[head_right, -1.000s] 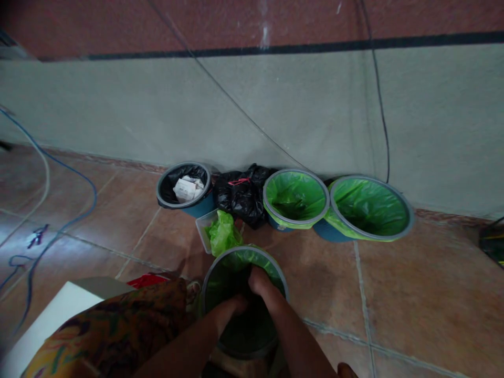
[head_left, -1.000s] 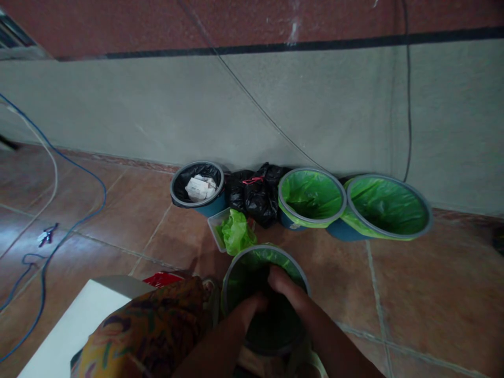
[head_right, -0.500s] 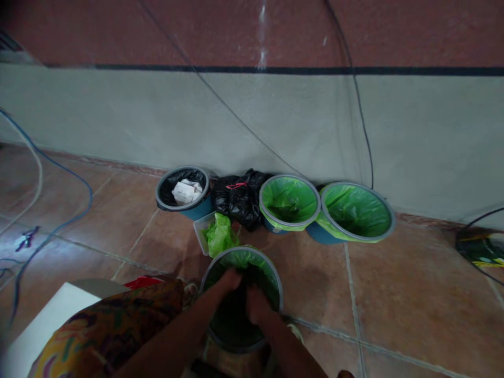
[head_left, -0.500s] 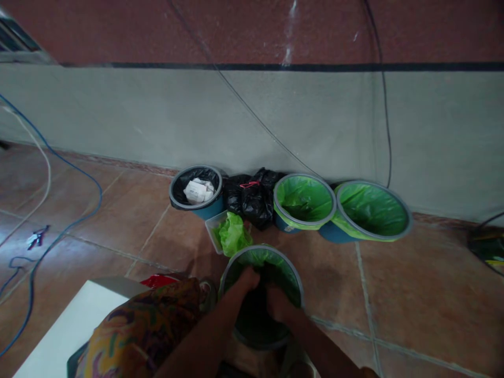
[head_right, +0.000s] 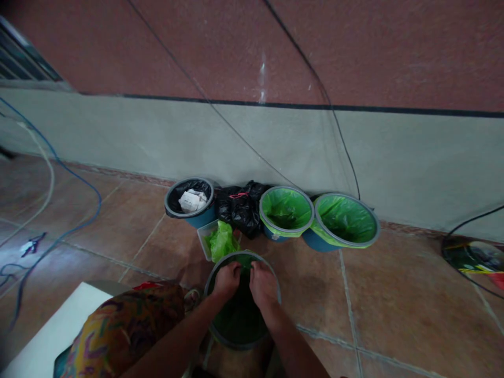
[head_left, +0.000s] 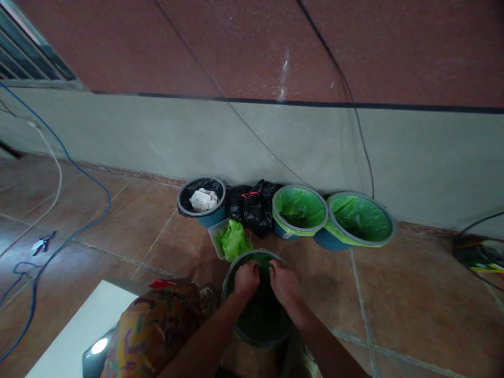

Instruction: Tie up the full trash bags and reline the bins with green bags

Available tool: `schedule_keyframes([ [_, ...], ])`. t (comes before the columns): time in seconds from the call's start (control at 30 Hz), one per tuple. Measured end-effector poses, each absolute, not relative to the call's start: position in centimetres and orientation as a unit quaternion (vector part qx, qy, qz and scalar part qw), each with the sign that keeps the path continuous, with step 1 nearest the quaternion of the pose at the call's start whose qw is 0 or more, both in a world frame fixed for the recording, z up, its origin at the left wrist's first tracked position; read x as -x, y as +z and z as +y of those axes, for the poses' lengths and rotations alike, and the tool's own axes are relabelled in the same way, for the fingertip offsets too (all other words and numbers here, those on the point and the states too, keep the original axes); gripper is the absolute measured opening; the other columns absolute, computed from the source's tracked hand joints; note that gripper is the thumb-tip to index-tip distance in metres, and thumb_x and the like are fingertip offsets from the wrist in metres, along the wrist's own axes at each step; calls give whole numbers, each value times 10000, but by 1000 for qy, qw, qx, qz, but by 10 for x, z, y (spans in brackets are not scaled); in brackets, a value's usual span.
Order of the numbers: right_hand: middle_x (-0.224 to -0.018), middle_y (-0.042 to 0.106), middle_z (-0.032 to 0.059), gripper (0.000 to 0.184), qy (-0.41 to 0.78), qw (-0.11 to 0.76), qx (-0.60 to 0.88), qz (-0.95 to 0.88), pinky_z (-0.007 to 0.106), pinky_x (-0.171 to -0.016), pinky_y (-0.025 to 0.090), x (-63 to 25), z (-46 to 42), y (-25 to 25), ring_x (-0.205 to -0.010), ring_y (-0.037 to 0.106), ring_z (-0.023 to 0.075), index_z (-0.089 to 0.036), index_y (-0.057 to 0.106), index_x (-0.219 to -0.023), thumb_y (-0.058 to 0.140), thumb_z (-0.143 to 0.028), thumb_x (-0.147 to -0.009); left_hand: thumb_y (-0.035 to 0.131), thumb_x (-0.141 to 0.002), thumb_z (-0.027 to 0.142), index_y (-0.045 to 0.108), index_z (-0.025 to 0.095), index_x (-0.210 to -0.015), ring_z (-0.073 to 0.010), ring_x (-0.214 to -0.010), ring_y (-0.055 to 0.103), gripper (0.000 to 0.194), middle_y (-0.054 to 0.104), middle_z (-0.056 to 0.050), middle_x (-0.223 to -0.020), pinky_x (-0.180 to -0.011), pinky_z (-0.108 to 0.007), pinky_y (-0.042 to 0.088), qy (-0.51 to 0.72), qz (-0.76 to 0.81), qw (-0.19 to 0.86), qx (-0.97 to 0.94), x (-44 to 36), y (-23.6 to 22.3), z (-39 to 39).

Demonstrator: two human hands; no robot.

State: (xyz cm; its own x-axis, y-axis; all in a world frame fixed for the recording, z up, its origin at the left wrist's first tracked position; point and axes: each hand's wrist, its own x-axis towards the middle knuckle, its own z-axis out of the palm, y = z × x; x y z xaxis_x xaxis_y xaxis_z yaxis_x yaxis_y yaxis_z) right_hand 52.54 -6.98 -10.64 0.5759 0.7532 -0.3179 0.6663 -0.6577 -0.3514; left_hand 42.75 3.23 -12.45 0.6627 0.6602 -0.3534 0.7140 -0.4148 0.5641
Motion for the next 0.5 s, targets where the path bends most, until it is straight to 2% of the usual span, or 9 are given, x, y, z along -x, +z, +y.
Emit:
schedule_keyframes([
  [0.1,-1290,624,145,409,168,121,904,-374,314,-1014,406,-546,-58,-103,-1216,559,232,-146,540,-1323,387,-211,-950,418,-896,168,564,134,-1318,-235,-1234,550,449,625,-128,-1306,-1106,-349,383,56,398,280,-872,-433,-105,43],
  [0.2,-1306,612,167,439,229,103,888,-385,318,-990,417,-555,-51,-116,-1216,565,233,-121,488,-1368,393,-195,-946,451,-866,131,496,100,-1374,-277,-1257,523,511,589,-174,-1336,-1104,-401,369,-11,371,251,-894,-435,-107,56],
  [0.3,-1273,638,167,442,286,88,877,-376,298,-951,433,-556,-48,-132,-1166,608,213,-113,478,-1366,307,-160,-961,400,-833,26,547,81,-1293,-296,-1155,585,486,632,-202,-1234,-1024,-415,415,-94,373,251,-888,-436,-121,66],
  [0.4,-1262,649,159,447,296,75,884,-354,300,-936,444,-557,-45,-143,-1120,636,203,-128,509,-1318,245,-128,-957,341,-841,-15,597,58,-1168,-293,-1102,601,422,645,-216,-1151,-995,-405,412,-93,379,270,-880,-438,-132,71],
  [0.5,-1233,654,166,432,295,65,893,-333,337,-900,462,-557,-41,-146,-1052,661,223,-145,520,-1288,266,-119,-940,326,-868,-1,601,58,-1130,-290,-1101,595,384,638,-220,-1146,-1008,-404,392,-78,388,286,-873,-438,-133,73],
])
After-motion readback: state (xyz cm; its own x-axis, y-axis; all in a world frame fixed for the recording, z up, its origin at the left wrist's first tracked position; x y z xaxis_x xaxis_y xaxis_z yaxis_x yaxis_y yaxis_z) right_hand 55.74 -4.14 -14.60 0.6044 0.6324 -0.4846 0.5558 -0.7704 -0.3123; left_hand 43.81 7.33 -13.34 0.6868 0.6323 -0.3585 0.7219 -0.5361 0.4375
